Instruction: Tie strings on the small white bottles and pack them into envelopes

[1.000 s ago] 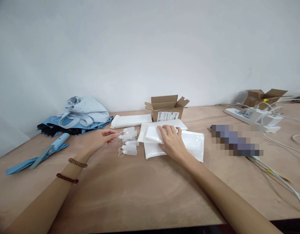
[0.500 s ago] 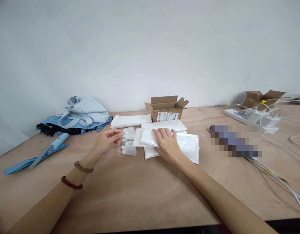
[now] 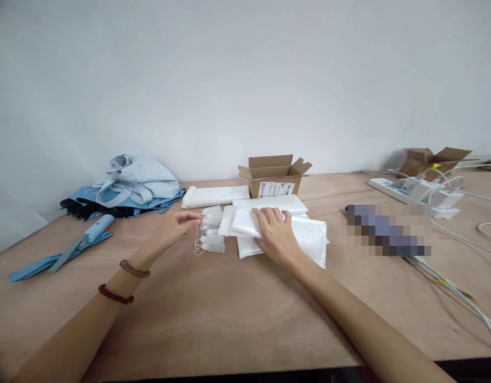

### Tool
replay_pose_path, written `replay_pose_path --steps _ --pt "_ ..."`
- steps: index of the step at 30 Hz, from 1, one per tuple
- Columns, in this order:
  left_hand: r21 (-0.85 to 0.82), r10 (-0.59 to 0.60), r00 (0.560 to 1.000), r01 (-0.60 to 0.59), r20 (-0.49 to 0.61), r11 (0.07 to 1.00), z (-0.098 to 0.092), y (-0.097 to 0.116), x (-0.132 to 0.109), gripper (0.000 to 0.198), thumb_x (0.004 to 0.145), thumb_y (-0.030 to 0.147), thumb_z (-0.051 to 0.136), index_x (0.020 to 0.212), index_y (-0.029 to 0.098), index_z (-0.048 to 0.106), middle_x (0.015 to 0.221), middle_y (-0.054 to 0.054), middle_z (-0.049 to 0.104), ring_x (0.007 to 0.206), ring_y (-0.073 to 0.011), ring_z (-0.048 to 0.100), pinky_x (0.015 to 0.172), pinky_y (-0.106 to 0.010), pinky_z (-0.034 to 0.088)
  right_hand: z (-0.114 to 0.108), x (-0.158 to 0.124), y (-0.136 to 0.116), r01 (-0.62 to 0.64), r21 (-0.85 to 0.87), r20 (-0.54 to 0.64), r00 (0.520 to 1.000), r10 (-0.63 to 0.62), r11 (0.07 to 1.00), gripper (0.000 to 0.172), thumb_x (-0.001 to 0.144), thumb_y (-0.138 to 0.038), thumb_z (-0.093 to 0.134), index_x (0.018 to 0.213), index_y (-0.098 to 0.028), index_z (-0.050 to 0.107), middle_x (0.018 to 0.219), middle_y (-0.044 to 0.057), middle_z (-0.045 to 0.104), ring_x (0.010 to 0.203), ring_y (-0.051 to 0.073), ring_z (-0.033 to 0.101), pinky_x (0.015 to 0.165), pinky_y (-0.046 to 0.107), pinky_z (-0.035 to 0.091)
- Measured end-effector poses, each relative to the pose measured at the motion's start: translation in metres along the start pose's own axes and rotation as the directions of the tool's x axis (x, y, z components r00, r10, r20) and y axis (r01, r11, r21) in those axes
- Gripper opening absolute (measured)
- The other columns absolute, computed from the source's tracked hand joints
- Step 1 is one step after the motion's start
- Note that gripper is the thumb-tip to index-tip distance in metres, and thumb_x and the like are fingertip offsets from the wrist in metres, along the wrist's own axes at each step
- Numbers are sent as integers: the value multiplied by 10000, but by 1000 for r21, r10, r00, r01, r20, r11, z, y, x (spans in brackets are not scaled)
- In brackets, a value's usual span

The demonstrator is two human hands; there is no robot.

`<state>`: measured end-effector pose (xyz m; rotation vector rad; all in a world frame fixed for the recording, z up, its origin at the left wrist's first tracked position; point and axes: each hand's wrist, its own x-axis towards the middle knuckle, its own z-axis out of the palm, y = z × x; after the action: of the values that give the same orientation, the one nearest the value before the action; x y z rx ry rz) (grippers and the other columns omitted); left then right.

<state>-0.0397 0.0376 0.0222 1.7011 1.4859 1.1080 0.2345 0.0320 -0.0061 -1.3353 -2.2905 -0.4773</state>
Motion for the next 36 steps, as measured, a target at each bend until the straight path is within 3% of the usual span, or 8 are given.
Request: replay_pose_path --steps 3,6,9,15,21,29,36 --pt "65 -32 998 28 54 997 -2 -10 4 229 635 345 706 776 166 727 768 -63 717 699 -208 614 600 -285 452 1 0 2 2 0 -21 1000 -2 1000 518 753 -169 537 1259 -153 428 1174 151 552 1065 299 458 882 438 291" --pt "60 -70 989 63 129 996 2 -16 5 222 643 368 704 736 167 725 766 -66 720 734 -225 626 636 -298 453 1 -1 3 0 -10 -20 1000 0 1000 513 756 -171 530 1259 -145 428 1174 151 553 1065 297 456 881 434 286" --pt "19 -82 989 81 124 997 6 -19 5 230 675 386 683 693 159 711 696 -55 695 642 -182 595 566 -270 420 0 -1 2 -6 -17 -7 1000 5 1000 507 761 -171 527 1257 -136 430 1176 148 552 1074 294 451 878 426 282" --pt "-117 -147 982 160 115 980 6 -28 9 317 682 444 687 778 142 690 522 24 523 438 -73 382 424 -213 272 0 0 3 -24 -33 -6 1000 24 999 511 761 -163 521 1263 -135 424 1179 146 552 1072 290 450 885 423 276" --pt "-200 -71 994 87 85 976 2 -24 10 353 675 468 696 811 143 679 570 23 509 482 -75 388 437 -201 288 2 0 7 -32 -44 -20 999 31 999 508 758 -181 534 1253 -152 426 1160 150 556 1048 300 455 875 431 284" --pt "-254 -4 999 -6 -37 967 -5 -12 8 342 697 457 677 823 139 675 531 43 460 475 -76 381 454 -210 313 4 0 8 -33 -48 -23 999 32 998 537 745 -180 547 1268 -166 425 1143 142 552 1038 299 458 869 437 291" --pt "-287 11 1000 -5 18 958 9 -8 4 311 690 426 685 792 134 656 568 36 496 491 -72 405 485 -212 339 2 -1 1 -17 -27 13 1000 18 999 538 737 -163 545 1259 -138 423 1171 154 545 1044 299 454 882 425 282"
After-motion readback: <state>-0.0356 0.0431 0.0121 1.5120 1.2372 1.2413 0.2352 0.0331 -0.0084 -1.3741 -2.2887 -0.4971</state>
